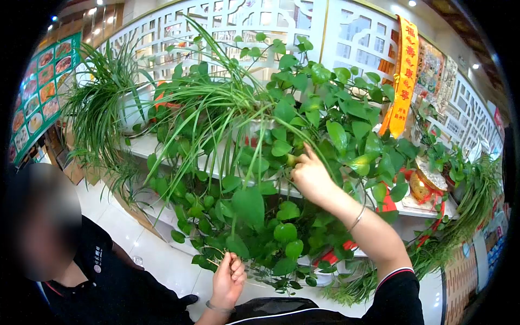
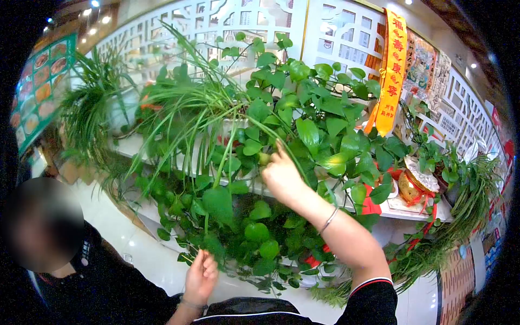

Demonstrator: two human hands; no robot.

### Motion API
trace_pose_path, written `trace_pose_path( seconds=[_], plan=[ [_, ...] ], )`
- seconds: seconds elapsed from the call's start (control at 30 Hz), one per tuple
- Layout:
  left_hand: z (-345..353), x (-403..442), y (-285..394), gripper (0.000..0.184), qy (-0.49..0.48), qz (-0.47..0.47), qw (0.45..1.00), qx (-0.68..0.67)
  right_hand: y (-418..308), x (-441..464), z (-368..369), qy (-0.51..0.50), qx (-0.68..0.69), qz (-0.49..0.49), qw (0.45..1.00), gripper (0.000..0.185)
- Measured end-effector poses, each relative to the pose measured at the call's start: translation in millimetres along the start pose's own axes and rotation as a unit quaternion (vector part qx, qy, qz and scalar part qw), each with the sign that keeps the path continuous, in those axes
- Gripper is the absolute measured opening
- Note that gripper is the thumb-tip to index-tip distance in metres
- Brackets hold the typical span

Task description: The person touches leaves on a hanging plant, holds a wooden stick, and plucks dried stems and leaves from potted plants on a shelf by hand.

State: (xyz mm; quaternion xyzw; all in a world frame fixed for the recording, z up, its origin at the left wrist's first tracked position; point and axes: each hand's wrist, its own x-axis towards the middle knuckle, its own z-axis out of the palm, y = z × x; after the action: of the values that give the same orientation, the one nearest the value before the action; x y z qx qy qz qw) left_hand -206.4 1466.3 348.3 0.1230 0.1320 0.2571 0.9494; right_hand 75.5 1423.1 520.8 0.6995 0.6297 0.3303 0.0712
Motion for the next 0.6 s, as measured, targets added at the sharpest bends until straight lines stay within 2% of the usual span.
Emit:
trace_pose_path(
  seconds=[0.03, 0.1, 0.27, 0.33, 0.37, 0.4, 0.47, 0.53, 0.6],
  plan=[
    [1.1, -0.1, -0.7, 0.021, 0.003, -0.001, 1.000, 0.003, -2.8, -2.3, -6.1, 0.023, 0.022, -0.001, 0.999, 0.004],
    [3.3, -0.9, -0.4, 0.021, 0.007, -0.003, 1.000, 0.002, -5.9, -4.6, -8.6, 0.133, 0.099, 0.027, 0.986, 0.002],
    [9.0, -1.5, -2.9, 0.022, -0.005, -0.009, 1.000, 0.004, -42.6, -22.3, -61.9, 0.340, 0.202, 0.051, 0.917, 0.009],
    [20.8, -5.1, -5.9, 0.022, -0.002, -0.013, 1.000, 0.015, -65.7, -44.9, -65.2, 0.354, 0.277, -0.007, 0.893, 0.023],
    [18.9, -3.7, -8.1, 0.023, -0.024, -0.001, 0.998, 0.060, -80.0, -55.3, -59.5, 0.336, 0.336, -0.055, 0.879, 0.027],
    [24.1, -5.6, -10.1, 0.023, -0.001, -0.002, 0.996, 0.087, -95.5, -63.9, -54.2, 0.317, 0.393, -0.103, 0.857, 0.031],
    [14.7, -2.6, -17.1, 0.023, 0.004, 0.003, 0.994, 0.113, -127.3, -71.0, -40.4, 0.322, 0.441, -0.152, 0.824, 0.036],
    [15.4, -6.1, -18.5, 0.025, 0.016, 0.020, 0.992, 0.126, -148.4, -84.9, -24.4, 0.254, 0.471, -0.154, 0.831, 0.034],
    [28.0, -8.6, -19.9, 0.026, 0.048, 0.036, 0.991, 0.123, -160.7, -93.8, -13.6, 0.233, 0.479, -0.110, 0.839, 0.030]
  ],
)
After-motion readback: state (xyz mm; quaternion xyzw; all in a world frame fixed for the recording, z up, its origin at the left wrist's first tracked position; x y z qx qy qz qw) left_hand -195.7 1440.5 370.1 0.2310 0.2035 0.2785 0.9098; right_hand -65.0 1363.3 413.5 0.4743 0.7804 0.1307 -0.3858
